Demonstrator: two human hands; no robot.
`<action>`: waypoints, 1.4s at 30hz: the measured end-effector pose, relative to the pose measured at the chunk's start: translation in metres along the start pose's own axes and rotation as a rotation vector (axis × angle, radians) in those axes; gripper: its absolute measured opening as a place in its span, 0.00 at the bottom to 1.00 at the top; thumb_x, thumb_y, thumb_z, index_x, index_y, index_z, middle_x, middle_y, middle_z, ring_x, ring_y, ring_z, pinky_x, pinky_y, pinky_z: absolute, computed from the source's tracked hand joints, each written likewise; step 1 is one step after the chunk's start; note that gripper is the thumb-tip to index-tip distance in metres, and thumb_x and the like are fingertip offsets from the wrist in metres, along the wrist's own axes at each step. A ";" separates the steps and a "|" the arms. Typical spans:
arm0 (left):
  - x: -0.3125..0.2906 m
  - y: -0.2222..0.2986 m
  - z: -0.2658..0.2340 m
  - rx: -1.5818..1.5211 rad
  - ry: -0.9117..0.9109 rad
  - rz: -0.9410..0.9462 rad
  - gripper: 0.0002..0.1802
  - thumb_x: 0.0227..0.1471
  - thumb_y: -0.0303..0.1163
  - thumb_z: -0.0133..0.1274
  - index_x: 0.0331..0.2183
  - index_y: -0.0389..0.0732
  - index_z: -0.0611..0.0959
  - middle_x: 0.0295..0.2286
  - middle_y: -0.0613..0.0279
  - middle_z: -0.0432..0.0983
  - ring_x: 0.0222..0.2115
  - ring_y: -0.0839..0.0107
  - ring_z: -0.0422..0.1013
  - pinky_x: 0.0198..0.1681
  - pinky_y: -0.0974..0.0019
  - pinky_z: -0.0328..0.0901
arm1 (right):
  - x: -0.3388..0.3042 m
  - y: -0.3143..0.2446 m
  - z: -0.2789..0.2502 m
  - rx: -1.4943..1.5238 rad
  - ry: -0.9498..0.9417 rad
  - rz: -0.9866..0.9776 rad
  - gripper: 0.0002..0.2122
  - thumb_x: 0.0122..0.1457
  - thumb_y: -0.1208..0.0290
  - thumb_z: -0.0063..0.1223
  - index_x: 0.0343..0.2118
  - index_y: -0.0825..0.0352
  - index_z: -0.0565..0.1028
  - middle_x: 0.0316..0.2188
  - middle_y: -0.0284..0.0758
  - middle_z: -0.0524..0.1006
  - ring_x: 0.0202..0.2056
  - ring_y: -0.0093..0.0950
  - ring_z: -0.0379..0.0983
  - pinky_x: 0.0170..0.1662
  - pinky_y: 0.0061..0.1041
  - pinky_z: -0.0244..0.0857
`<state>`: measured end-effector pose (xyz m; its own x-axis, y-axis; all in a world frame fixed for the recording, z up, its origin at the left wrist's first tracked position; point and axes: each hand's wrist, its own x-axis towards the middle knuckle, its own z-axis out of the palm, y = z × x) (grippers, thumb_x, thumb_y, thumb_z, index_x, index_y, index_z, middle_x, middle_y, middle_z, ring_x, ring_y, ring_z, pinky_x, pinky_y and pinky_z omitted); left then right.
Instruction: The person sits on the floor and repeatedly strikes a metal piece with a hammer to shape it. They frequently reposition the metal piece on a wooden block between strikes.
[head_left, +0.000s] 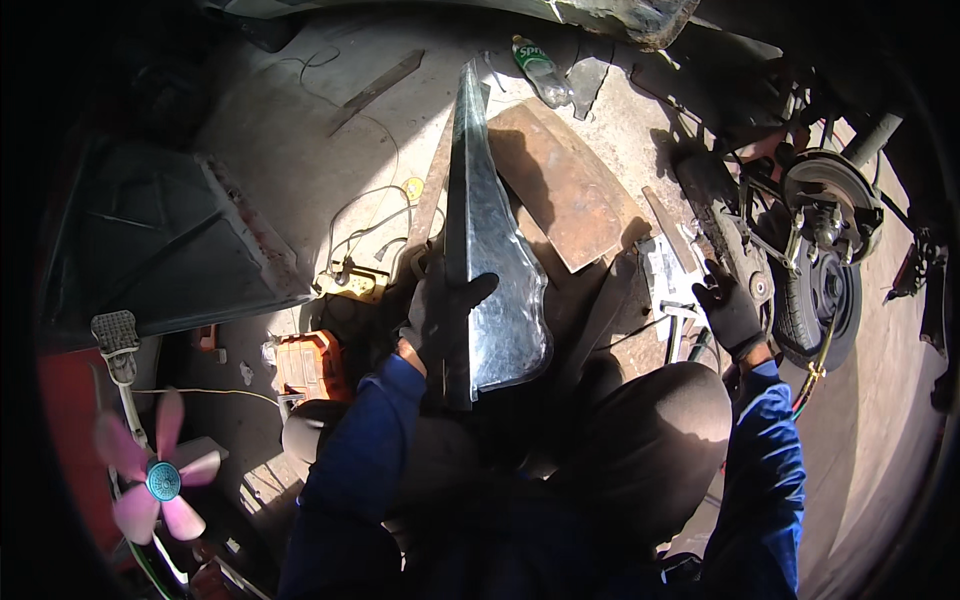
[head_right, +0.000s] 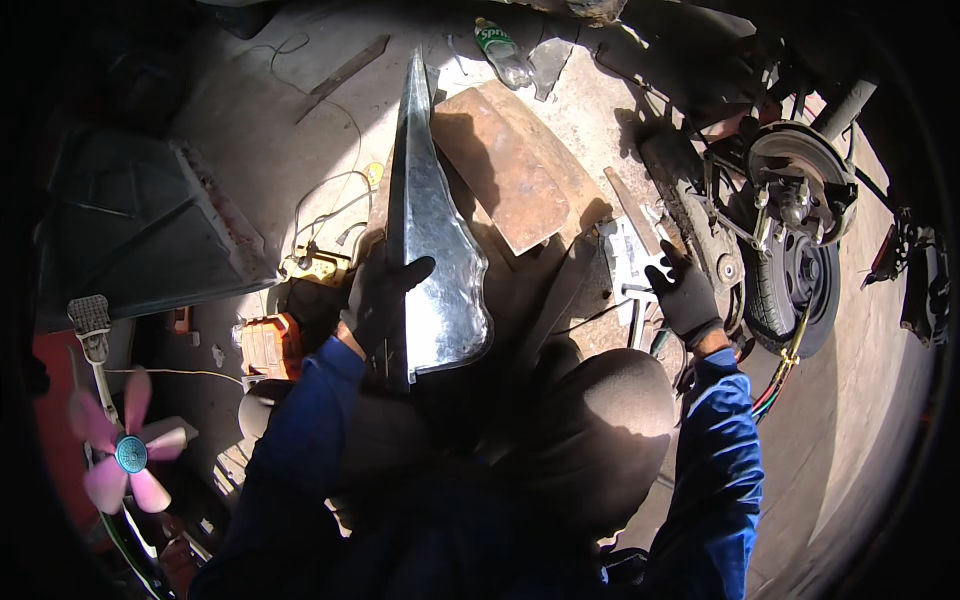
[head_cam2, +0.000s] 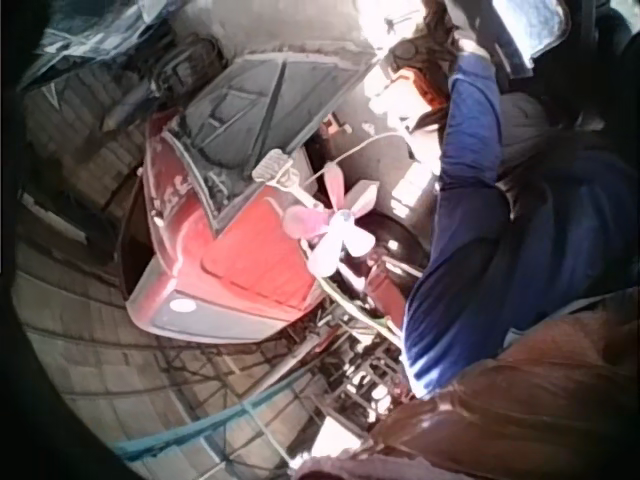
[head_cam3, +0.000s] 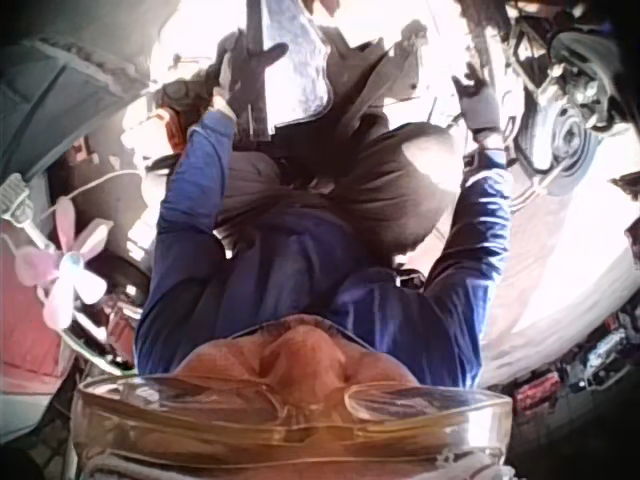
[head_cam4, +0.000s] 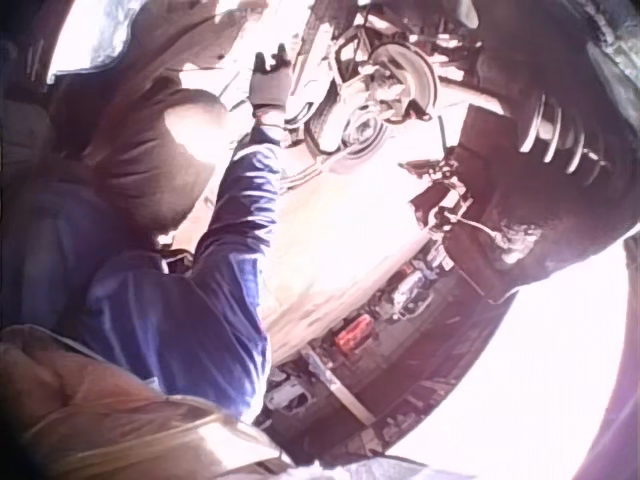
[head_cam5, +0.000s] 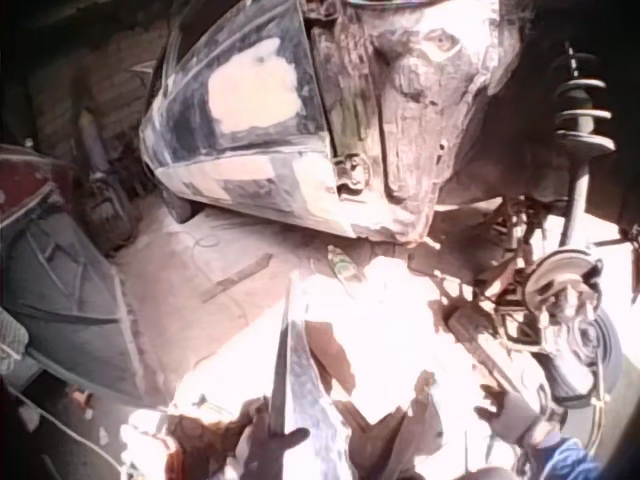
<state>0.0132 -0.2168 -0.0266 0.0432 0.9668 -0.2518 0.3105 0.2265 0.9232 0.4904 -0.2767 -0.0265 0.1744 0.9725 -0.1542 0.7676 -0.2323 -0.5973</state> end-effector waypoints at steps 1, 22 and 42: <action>0.007 -0.002 0.008 -0.012 0.032 -0.009 0.36 0.54 0.45 0.74 0.54 0.33 0.77 0.26 0.65 0.77 0.26 0.73 0.70 0.30 0.60 0.67 | -0.015 0.038 0.020 0.046 0.012 0.126 0.28 0.68 0.57 0.63 0.63 0.71 0.75 0.44 0.52 0.85 0.46 0.46 0.85 0.51 0.42 0.77; 0.043 0.018 0.037 -0.130 0.035 -0.030 0.28 0.58 0.49 0.68 0.49 0.39 0.82 0.33 0.71 0.78 0.34 0.78 0.69 0.41 0.66 0.66 | -0.129 0.157 0.174 -0.073 -0.103 0.682 0.30 0.72 0.42 0.45 0.70 0.54 0.68 0.51 0.54 0.80 0.52 0.59 0.77 0.52 0.57 0.70; 0.111 0.003 -0.028 -0.174 -0.059 -0.137 0.26 0.60 0.41 0.69 0.50 0.31 0.83 0.38 0.55 0.84 0.41 0.67 0.80 0.46 0.64 0.73 | -0.060 0.012 0.058 0.726 0.106 0.567 0.09 0.73 0.65 0.60 0.38 0.66 0.78 0.21 0.23 0.71 0.20 0.14 0.61 0.23 0.21 0.55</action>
<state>-0.0079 -0.1053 -0.0439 0.0692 0.9180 -0.3905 0.1490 0.3775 0.9139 0.4530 -0.3389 -0.0701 0.4889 0.6986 -0.5225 -0.0176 -0.5909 -0.8066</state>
